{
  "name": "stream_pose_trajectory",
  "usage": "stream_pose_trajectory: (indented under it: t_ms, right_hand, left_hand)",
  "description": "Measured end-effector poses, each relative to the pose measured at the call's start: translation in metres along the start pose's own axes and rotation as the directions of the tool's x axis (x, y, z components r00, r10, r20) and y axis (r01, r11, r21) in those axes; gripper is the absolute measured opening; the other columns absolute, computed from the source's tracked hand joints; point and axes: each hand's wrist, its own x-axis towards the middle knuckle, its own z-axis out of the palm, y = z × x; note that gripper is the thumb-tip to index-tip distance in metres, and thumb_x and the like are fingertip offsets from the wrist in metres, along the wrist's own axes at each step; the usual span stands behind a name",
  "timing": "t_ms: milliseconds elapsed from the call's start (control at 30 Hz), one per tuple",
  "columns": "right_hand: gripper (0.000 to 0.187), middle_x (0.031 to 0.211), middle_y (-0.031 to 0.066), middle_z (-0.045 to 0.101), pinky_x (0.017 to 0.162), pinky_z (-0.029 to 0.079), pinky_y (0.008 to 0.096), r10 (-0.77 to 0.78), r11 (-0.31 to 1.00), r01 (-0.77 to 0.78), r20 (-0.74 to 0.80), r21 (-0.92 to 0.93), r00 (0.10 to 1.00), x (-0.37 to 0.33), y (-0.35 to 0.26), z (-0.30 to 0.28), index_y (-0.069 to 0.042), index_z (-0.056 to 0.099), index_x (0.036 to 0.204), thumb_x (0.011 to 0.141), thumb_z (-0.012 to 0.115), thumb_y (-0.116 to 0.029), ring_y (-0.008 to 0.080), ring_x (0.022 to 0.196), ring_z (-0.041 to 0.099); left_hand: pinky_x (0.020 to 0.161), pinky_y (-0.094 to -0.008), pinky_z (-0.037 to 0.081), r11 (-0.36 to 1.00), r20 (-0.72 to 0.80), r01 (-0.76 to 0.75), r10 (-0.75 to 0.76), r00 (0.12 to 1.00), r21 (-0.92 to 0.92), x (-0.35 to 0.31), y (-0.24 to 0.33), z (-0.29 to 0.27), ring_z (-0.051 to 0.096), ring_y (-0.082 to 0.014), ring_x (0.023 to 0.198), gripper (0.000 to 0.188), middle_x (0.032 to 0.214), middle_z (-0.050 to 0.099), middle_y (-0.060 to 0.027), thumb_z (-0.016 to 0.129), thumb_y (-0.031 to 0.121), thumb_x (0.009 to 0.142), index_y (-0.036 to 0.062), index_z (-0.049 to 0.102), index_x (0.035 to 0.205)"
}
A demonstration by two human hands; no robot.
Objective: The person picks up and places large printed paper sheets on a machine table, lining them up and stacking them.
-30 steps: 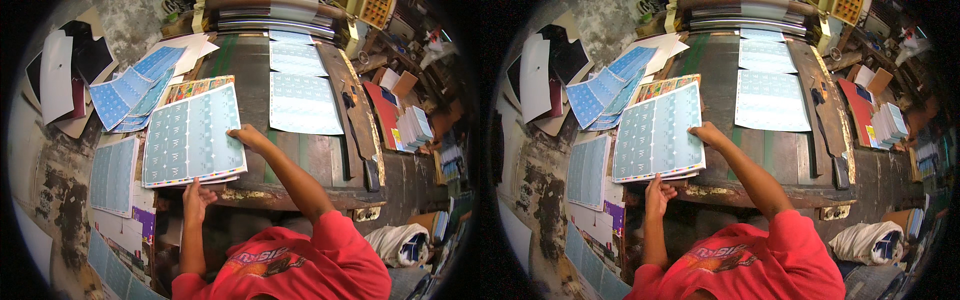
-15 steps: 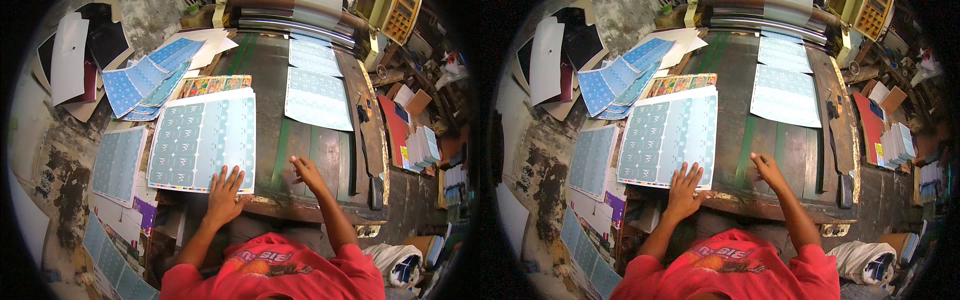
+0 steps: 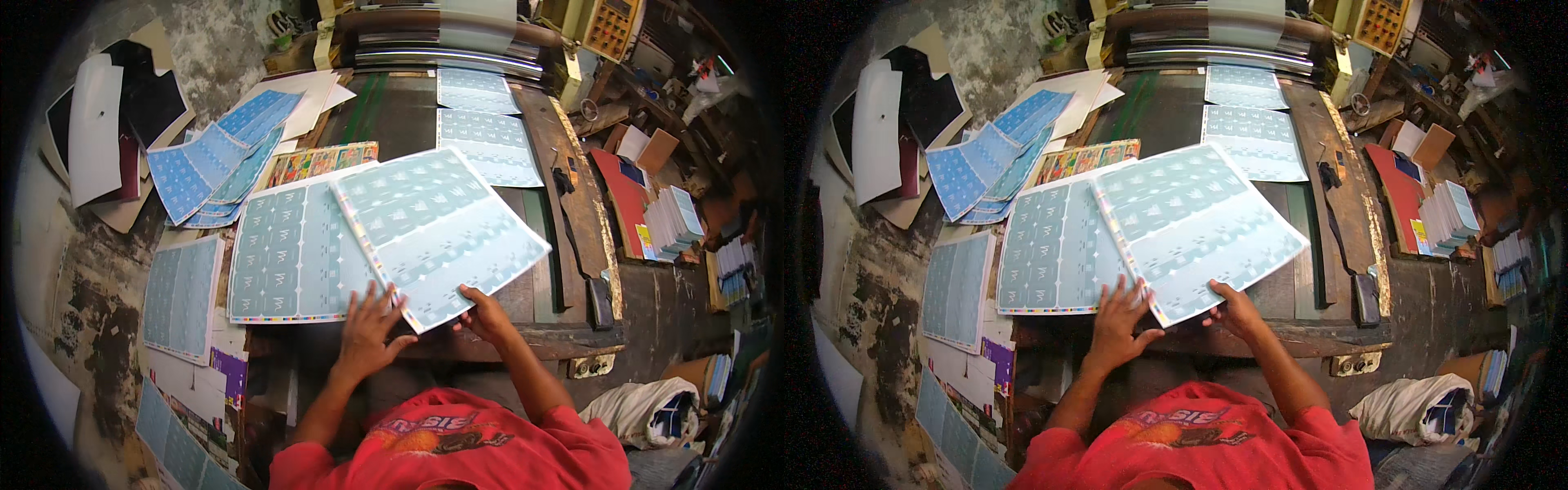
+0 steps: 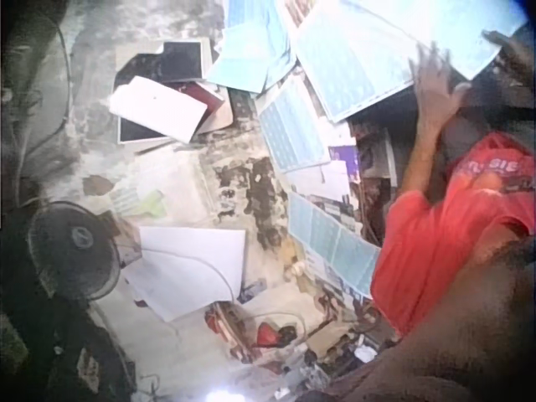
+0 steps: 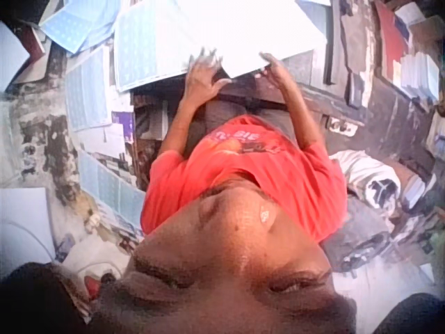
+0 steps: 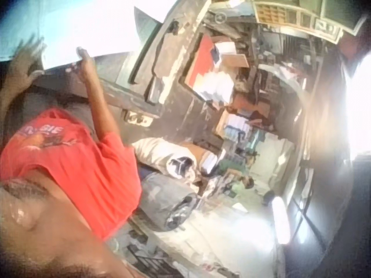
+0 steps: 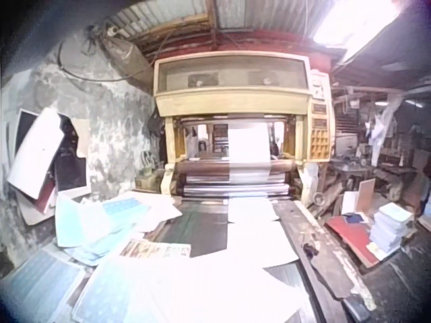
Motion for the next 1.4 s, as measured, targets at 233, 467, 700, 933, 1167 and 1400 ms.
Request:
stream_pose_trajectory:
  t_ms: [233,467,700,933,1167,1400]
  right_hand:
    - [0.034,0.074,0.0038,0.055,0.070,0.052,0.0398,0.045,0.983,-0.020,-0.134,0.185,0.990,0.018,0.033,-0.036,-0.013,0.051,0.112,0.098,0.053,-0.043,0.0099,0.053,0.043]
    - [0.039,0.078,0.0078,0.056,0.074,0.053,0.0435,0.044,0.951,0.031,-0.233,0.309,0.972,0.076,0.025,-0.065,-0.011,0.050,0.115,0.098,0.050,-0.047,0.0112,0.054,0.042]
    - [0.049,0.073,0.0060,0.059,0.069,0.055,0.0366,-0.003,0.952,0.070,-0.218,0.298,0.976,0.114,-0.006,-0.066,-0.004,0.051,0.107,0.099,0.042,-0.052,0.0103,0.052,0.045]
    - [0.050,0.088,0.0115,0.060,0.074,0.056,0.0397,-0.073,0.930,0.177,-0.310,0.323,0.948,0.151,-0.023,-0.088,-0.004,0.048,0.116,0.100,0.041,-0.051,0.0147,0.065,0.051]
    - [0.058,0.099,0.0143,0.062,0.074,0.057,0.0431,-0.121,0.951,0.158,-0.149,0.267,0.981,0.107,-0.027,-0.050,-0.007,0.038,0.130,0.096,0.046,-0.054,0.0205,0.075,0.057]
    - [0.044,0.082,0.0046,0.059,0.059,0.057,0.0381,0.034,0.993,-0.006,0.236,-0.119,0.971,-0.012,-0.014,-0.009,-0.006,0.055,0.113,0.090,0.064,-0.041,0.0135,0.069,0.058]
  left_hand:
    - [0.115,-0.0528,0.017,0.965,0.073,0.142,-0.161,0.984,0.219,-0.012,-0.034,0.008,0.026,-0.0347,0.144,0.068,0.153,0.036,-0.0113,0.053,0.052,0.092,0.0087,0.044,0.143]
    - [0.111,-0.0556,0.023,0.963,-0.140,0.241,-0.257,0.956,-0.118,-0.011,-0.035,0.017,0.045,-0.0346,0.132,0.038,0.130,0.060,-0.0101,0.050,0.029,0.099,0.0082,0.058,0.129]
    - [0.110,-0.0543,0.025,0.914,-0.323,0.362,-0.403,0.856,-0.182,-0.008,-0.030,0.036,0.048,-0.0318,0.131,0.024,0.122,0.065,-0.0071,0.054,0.021,0.096,0.0107,0.065,0.115]
    - [0.110,-0.0537,0.024,0.953,-0.243,0.274,-0.298,0.923,-0.128,-0.009,-0.033,0.033,0.050,-0.0324,0.127,0.025,0.122,0.065,-0.0084,0.055,0.026,0.097,0.0080,0.066,0.111]
    - [0.111,-0.0546,0.020,0.881,-0.232,0.289,-0.391,0.891,-0.376,-0.006,-0.019,-0.003,0.055,-0.0305,0.123,0.026,0.117,0.068,-0.0062,0.050,0.027,0.100,0.0127,0.070,0.109]
    - [0.115,-0.0592,0.011,0.958,0.110,-0.020,0.054,0.993,-0.286,-0.007,0.013,-0.005,0.038,-0.0325,0.139,0.026,0.132,0.060,-0.0028,0.065,0.028,0.090,0.0184,0.070,0.113]
